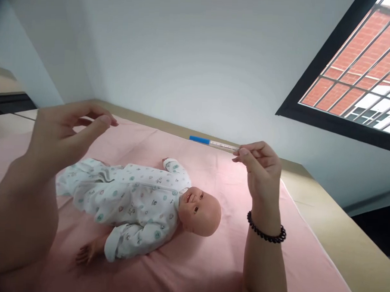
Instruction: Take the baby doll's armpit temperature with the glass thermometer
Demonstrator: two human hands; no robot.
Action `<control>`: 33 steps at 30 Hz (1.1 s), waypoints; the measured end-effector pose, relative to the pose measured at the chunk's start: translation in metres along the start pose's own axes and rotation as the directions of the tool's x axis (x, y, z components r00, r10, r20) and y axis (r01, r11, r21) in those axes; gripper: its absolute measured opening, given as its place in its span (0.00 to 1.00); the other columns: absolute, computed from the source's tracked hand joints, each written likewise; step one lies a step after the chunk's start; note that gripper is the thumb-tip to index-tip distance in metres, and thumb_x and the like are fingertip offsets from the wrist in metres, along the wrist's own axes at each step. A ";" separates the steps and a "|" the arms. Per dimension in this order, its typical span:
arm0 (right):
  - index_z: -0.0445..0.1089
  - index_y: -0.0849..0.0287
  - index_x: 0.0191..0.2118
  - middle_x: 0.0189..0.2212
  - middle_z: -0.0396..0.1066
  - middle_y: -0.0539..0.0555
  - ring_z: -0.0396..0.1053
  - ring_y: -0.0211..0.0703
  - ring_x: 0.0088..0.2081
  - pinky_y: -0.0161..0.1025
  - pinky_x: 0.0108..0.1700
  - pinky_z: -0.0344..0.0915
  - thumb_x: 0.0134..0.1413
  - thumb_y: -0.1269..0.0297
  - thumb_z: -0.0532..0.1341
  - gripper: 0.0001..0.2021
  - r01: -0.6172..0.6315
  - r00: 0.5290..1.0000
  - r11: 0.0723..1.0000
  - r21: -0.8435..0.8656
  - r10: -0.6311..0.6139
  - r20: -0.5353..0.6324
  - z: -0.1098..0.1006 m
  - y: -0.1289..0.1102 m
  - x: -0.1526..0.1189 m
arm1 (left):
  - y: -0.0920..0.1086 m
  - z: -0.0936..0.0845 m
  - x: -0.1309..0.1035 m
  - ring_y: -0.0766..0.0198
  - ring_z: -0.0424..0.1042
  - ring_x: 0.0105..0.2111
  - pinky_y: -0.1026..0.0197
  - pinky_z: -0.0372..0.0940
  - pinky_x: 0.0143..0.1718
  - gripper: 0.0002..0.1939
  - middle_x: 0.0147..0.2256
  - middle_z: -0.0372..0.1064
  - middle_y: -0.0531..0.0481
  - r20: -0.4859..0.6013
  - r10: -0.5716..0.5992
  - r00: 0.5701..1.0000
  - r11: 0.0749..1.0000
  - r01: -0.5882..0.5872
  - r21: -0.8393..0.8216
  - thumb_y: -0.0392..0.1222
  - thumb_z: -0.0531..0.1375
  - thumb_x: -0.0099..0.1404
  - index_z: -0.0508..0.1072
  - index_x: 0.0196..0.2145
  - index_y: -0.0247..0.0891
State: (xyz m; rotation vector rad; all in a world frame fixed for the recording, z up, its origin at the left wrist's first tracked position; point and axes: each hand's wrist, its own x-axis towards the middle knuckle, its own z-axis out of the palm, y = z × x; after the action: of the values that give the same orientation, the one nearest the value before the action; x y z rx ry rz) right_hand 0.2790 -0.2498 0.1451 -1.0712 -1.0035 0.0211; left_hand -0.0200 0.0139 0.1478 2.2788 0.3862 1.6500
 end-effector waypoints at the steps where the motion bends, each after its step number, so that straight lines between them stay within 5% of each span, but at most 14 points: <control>1: 0.78 0.56 0.31 0.26 0.73 0.52 0.74 0.40 0.30 0.35 0.33 0.75 0.51 0.66 0.73 0.04 0.018 1.000 1.000 0.002 -0.017 -0.015 -0.001 -0.001 0.000 | 0.000 0.002 0.000 0.59 0.70 0.29 0.52 0.65 0.30 0.06 0.28 0.76 0.57 -0.003 0.005 1.000 1.000 -0.005 -0.004 0.47 0.65 0.64 0.80 0.30 0.47; 9: 0.77 0.50 0.33 0.28 0.71 0.49 0.71 0.42 0.35 0.41 0.35 0.70 0.53 0.63 0.73 0.04 0.053 0.998 0.998 -0.024 -0.053 0.021 0.003 -0.014 -0.013 | 0.021 0.003 0.002 0.68 0.71 0.28 0.59 0.64 0.25 0.05 0.26 0.75 0.59 0.044 0.028 0.999 0.990 -0.022 -0.141 0.37 0.66 0.62 0.78 0.28 0.41; 16: 0.75 0.52 0.35 0.31 0.72 0.49 0.70 0.41 0.36 0.37 0.34 0.69 0.56 0.62 0.72 0.05 0.093 0.991 0.994 -0.049 -0.088 0.102 0.035 -0.051 -0.029 | 0.038 -0.012 0.008 0.71 0.71 0.24 0.60 0.64 0.21 0.08 0.25 0.74 0.60 -0.001 0.126 0.992 0.965 -0.123 -0.232 0.39 0.67 0.63 0.75 0.27 0.38; 20: 0.74 0.52 0.35 0.32 0.74 0.48 0.71 0.40 0.36 0.34 0.30 0.67 0.58 0.65 0.69 0.04 0.241 0.966 0.971 -0.004 -0.239 0.093 0.061 -0.075 -0.038 | 0.049 -0.021 0.008 0.73 0.71 0.24 0.63 0.64 0.17 0.10 0.28 0.75 0.61 -0.020 0.192 0.981 0.947 -0.191 -0.257 0.47 0.66 0.66 0.74 0.31 0.40; 24: 0.74 0.53 0.35 0.31 0.72 0.50 0.71 0.40 0.35 0.35 0.30 0.68 0.59 0.67 0.69 0.03 0.302 0.949 0.953 0.021 -0.303 0.093 0.076 -0.090 -0.057 | 0.071 -0.029 -0.003 0.71 0.77 0.35 0.66 0.71 0.21 0.04 0.36 0.73 0.63 -0.018 0.231 0.973 0.940 -0.228 -0.255 0.43 0.59 0.70 0.71 0.42 0.45; 28: 0.76 0.52 0.34 0.32 0.71 0.50 0.73 0.43 0.37 0.38 0.31 0.72 0.58 0.66 0.71 0.04 0.309 0.947 0.951 0.015 -0.309 0.092 0.075 -0.096 -0.070 | 0.089 -0.023 -0.008 0.65 0.79 0.43 0.68 0.73 0.21 0.13 0.46 0.73 0.59 -0.056 0.353 0.934 0.873 -0.350 -0.341 0.49 0.63 0.69 0.70 0.49 0.45; 33: 0.78 0.46 0.33 0.30 0.73 0.47 0.75 0.44 0.35 0.40 0.29 0.73 0.56 0.62 0.72 0.04 0.370 0.928 0.929 -0.024 -0.369 0.050 0.069 -0.093 -0.063 | 0.101 -0.009 0.009 0.64 0.80 0.32 0.66 0.71 0.20 0.09 0.35 0.78 0.52 -0.072 0.429 0.900 0.763 -0.405 -0.504 0.42 0.65 0.71 0.80 0.45 0.37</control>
State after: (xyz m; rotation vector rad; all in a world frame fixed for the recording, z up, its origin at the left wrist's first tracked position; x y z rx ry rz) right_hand 0.1544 -0.2782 0.1787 -0.8996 -1.2375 -0.2816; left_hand -0.0214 -0.0753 0.1976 2.0648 -0.5643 1.6247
